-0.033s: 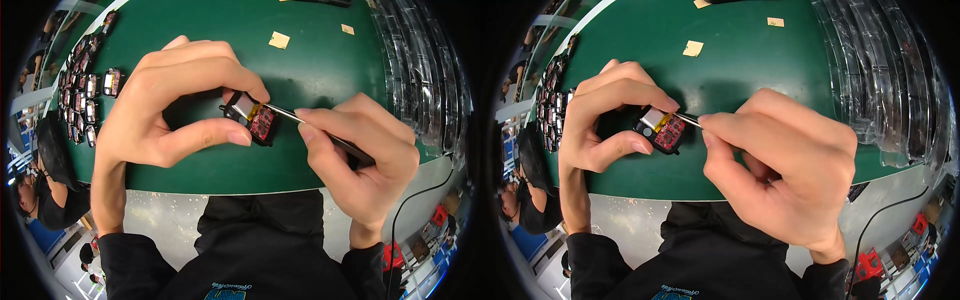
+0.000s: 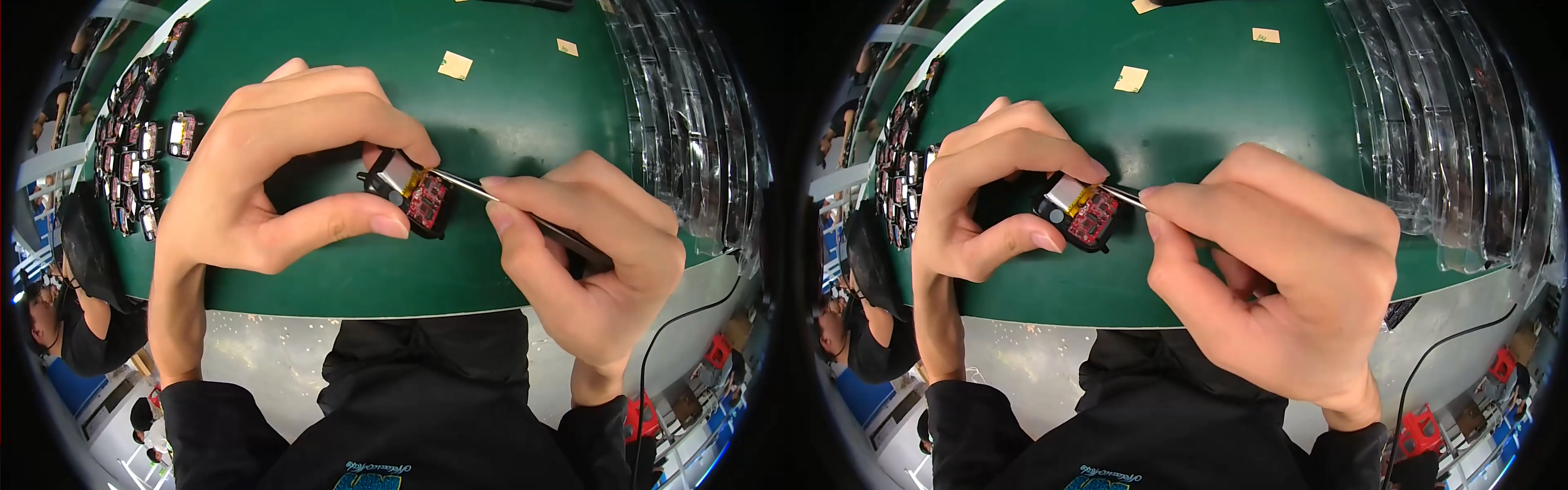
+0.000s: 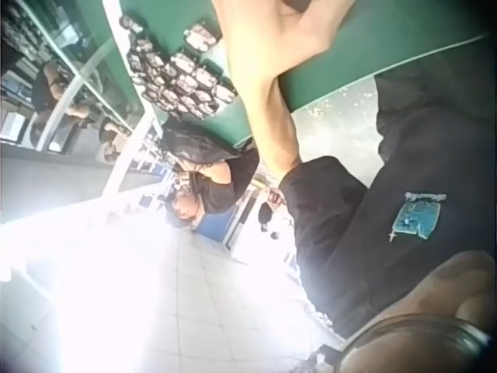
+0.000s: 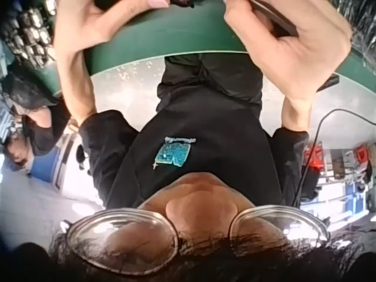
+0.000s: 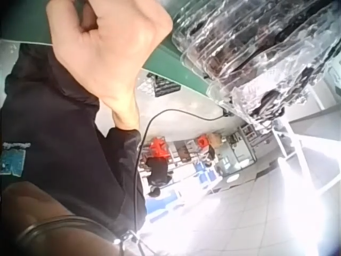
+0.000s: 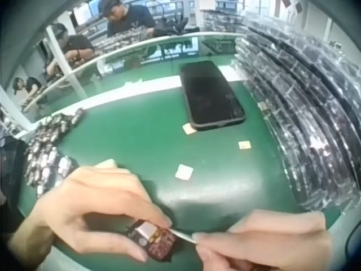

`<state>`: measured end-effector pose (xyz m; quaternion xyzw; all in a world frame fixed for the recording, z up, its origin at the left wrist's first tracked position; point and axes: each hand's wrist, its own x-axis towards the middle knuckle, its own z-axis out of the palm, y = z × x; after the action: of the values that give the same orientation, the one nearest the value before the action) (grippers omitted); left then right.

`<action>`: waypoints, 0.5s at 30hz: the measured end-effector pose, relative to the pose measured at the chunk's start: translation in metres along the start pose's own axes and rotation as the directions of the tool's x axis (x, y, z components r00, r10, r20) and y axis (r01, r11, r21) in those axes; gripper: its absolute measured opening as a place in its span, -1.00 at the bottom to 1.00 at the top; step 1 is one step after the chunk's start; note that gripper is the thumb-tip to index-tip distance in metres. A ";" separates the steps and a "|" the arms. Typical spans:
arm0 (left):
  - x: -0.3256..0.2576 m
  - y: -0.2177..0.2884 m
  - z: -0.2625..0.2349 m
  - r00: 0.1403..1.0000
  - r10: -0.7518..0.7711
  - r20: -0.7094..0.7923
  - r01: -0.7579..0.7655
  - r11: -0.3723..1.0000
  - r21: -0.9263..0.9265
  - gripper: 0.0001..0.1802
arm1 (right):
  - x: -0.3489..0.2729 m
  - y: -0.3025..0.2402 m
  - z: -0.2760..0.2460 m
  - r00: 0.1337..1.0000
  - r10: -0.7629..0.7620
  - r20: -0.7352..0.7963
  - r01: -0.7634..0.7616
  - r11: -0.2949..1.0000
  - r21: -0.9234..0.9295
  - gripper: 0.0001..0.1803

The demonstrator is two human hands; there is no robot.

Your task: The recorder uses tweezers to carefully adjust internal components and cables inside small electronic devices on an assembly line.

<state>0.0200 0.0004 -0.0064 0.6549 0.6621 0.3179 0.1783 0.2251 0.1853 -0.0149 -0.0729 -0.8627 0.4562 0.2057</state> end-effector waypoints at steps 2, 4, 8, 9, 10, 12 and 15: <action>-0.001 0.000 0.000 1.000 -0.012 0.004 0.012 1.000 -0.014 -0.33 | 0.001 0.000 -0.001 1.000 0.010 0.022 -0.010 1.000 0.001 -0.75; 0.000 0.000 -0.001 1.000 -0.017 0.011 0.017 1.000 -0.010 -0.32 | 0.001 0.001 -0.001 1.000 0.019 0.020 -0.019 1.000 0.003 -0.75; -0.001 0.000 -0.001 0.999 -0.034 0.010 0.034 0.999 0.006 -0.30 | 0.001 0.001 -0.001 0.999 0.042 0.014 -0.043 0.999 0.032 -0.76; -0.002 0.000 -0.001 0.999 -0.034 0.011 0.034 0.999 0.006 -0.30 | 0.001 0.001 -0.002 0.999 0.043 0.014 -0.043 0.999 0.033 -0.76; -0.002 0.000 -0.001 0.999 -0.041 0.007 0.040 0.999 0.011 -0.29 | 0.001 0.002 -0.002 0.999 0.039 0.015 -0.039 0.999 0.038 -0.76; -0.002 0.000 -0.001 0.999 -0.047 0.004 0.047 0.999 0.015 -0.28 | 0.001 0.002 -0.002 0.999 0.035 0.017 -0.036 0.998 0.043 -0.76; -0.002 0.000 -0.001 0.999 -0.048 0.012 0.047 0.999 0.021 -0.26 | 0.001 0.001 -0.002 0.999 0.043 0.026 -0.044 0.998 0.050 -0.76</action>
<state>0.0193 -0.0017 -0.0056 0.6427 0.6795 0.3027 0.1832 0.2252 0.1881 -0.0147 -0.0808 -0.8516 0.4830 0.1868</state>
